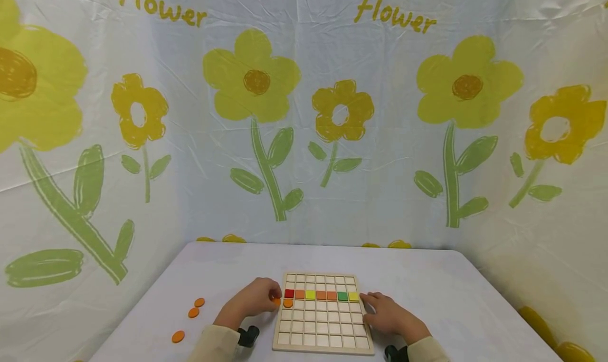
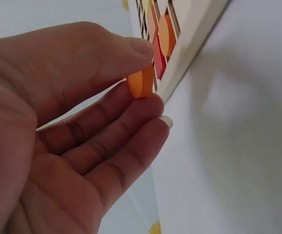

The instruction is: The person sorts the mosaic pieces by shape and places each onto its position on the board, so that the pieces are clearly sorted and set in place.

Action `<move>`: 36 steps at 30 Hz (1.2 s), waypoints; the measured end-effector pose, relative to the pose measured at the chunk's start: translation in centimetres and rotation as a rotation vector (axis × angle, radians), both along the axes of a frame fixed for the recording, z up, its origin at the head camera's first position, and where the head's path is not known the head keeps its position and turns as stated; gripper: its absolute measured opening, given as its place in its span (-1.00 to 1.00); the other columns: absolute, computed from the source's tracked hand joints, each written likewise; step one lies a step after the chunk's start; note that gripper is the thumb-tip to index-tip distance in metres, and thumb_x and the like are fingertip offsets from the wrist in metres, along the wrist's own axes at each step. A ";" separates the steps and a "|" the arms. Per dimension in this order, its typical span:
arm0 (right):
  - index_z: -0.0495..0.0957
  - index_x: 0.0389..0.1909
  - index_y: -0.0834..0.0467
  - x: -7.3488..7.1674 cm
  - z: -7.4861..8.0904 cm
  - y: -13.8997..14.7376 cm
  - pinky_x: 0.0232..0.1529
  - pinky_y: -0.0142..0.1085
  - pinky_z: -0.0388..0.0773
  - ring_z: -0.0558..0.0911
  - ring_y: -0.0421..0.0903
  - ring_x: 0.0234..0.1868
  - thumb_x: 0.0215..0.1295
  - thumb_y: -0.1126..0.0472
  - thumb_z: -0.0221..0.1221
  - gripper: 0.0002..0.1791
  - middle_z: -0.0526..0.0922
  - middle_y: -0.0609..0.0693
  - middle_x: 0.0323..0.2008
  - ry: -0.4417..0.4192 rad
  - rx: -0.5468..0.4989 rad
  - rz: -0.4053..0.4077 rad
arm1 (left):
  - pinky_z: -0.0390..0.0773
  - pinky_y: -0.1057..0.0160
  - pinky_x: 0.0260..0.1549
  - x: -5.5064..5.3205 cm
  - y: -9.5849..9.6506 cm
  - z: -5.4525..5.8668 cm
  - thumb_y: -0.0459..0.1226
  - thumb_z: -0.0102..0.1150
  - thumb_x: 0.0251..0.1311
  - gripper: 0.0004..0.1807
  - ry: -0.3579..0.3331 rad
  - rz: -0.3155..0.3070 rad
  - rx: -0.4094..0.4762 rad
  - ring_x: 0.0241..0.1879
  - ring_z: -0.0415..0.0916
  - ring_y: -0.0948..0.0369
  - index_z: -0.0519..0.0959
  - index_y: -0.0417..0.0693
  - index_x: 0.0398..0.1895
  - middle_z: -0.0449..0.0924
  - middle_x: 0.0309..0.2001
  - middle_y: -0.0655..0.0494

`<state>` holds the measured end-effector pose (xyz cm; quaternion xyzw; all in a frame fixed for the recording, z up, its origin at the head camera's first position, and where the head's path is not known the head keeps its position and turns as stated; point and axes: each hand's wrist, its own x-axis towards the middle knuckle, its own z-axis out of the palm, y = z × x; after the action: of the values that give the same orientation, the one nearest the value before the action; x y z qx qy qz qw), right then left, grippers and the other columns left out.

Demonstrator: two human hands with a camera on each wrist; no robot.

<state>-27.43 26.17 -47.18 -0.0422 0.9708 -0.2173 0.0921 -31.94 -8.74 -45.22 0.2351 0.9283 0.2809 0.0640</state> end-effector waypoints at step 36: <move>0.39 0.32 0.14 0.0 -0.1 -0.1 0.25 0.28 0.22 0.30 0.33 0.34 0.18 0.04 0.16 -0.35 0.36 0.24 0.31 0.006 0.009 -0.009 | 0.47 0.35 -0.39 -0.4 4.8 -0.6 -0.39 0.29 0.06 -0.91 0.127 -0.115 -0.062 -0.45 0.37 0.35 0.66 -0.09 -0.33 0.53 -0.44 0.26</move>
<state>-27.39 26.09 -47.26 -0.0381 0.9723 -0.2133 0.0883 -32.35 -3.97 -45.86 0.3034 0.9237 0.2322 0.0282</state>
